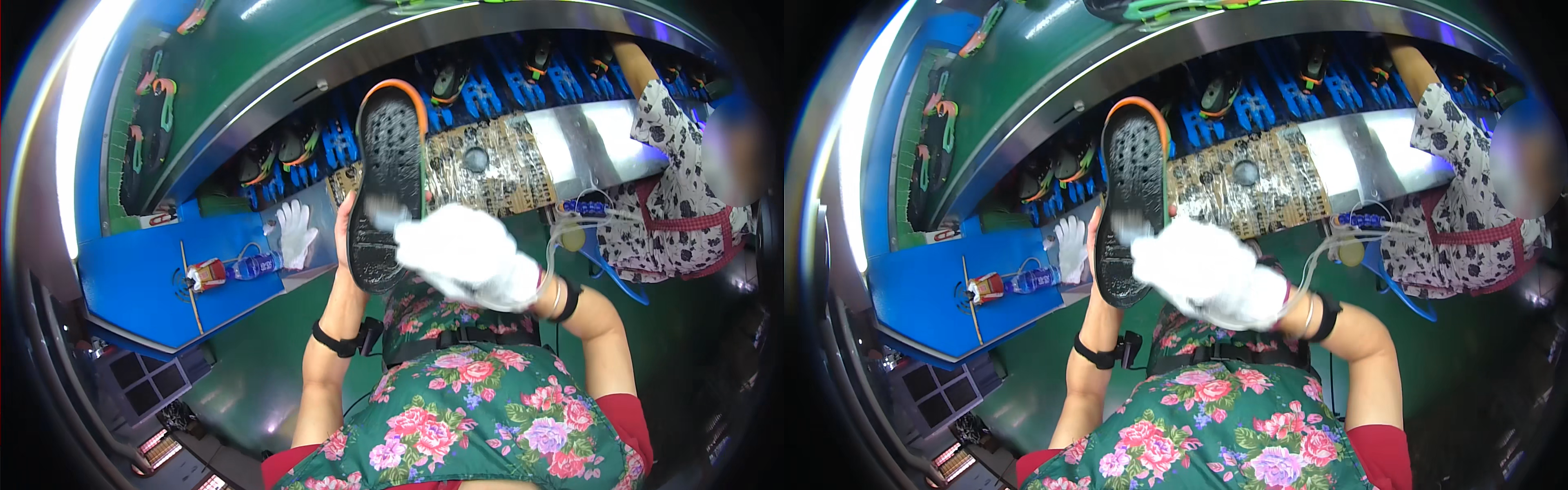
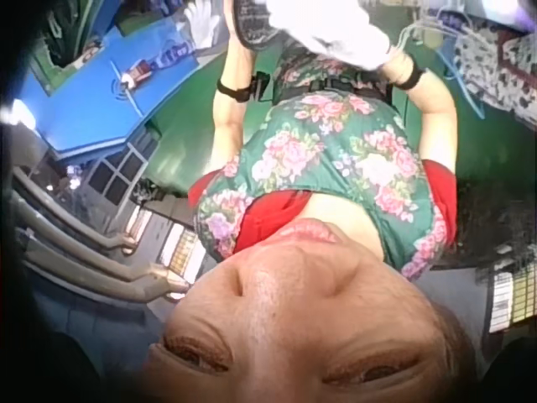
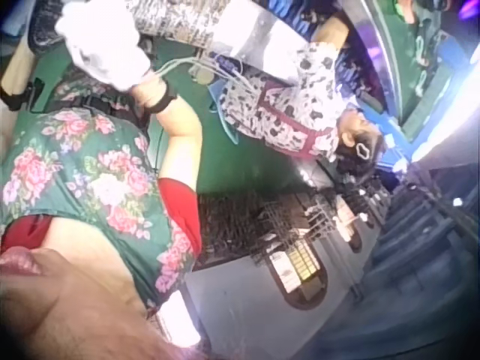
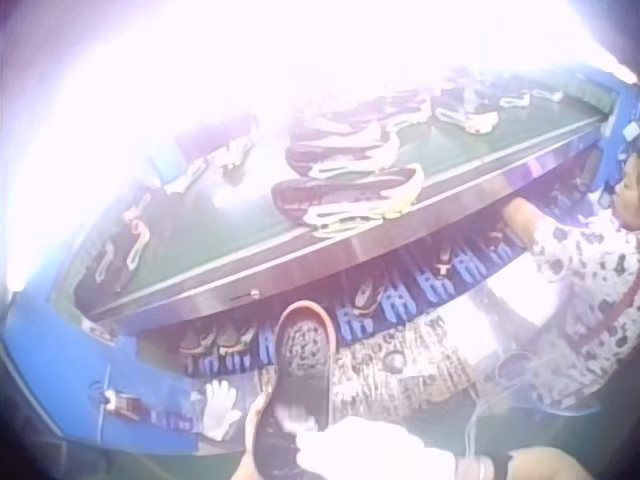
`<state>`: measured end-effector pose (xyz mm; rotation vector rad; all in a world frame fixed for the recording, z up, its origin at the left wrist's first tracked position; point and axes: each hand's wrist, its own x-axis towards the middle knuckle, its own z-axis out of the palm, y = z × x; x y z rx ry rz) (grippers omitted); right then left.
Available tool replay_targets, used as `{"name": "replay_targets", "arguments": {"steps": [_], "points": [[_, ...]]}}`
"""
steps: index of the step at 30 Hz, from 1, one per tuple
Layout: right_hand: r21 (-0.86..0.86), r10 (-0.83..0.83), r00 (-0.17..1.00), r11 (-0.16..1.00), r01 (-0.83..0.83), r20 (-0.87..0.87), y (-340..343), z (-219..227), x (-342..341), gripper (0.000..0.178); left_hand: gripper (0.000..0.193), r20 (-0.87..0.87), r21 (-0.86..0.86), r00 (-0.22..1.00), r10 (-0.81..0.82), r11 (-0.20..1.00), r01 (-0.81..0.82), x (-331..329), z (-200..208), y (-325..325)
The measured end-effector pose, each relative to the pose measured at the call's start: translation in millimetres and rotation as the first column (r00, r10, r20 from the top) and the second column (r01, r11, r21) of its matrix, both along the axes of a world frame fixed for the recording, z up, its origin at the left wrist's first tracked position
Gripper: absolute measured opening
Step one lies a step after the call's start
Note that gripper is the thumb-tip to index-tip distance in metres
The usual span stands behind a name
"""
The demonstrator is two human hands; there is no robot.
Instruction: Apply adhesive to the edges and surfaces of shoe soles using a brush.
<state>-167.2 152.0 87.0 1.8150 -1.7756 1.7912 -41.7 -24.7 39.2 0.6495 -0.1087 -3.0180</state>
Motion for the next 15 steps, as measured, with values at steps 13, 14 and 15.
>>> {"name": "replay_targets", "arguments": {"steps": [13, 14, 15], "points": [[-0.333, 0.331, -0.035, 0.936, -0.114, 0.943, 34.4, -26.3, -5.7, 0.015, 0.086, -0.486, -0.011, 0.868, 0.105, 0.992, -0.126, 49.7, 37.3, -42.5], [-0.298, 0.293, -0.062, 0.949, -0.098, 0.954, 37.7, -33.7, -4.7, 0.017, 0.088, -0.517, 0.004, 0.849, 0.109, 0.992, -0.125, 50.5, 40.7, -44.8], [-0.261, 0.258, -0.057, 0.963, -0.063, 0.964, 39.4, -41.5, -2.6, 0.018, 0.089, -0.549, 0.013, 0.830, 0.103, 0.993, -0.114, 50.7, 44.4, -47.6]]}}
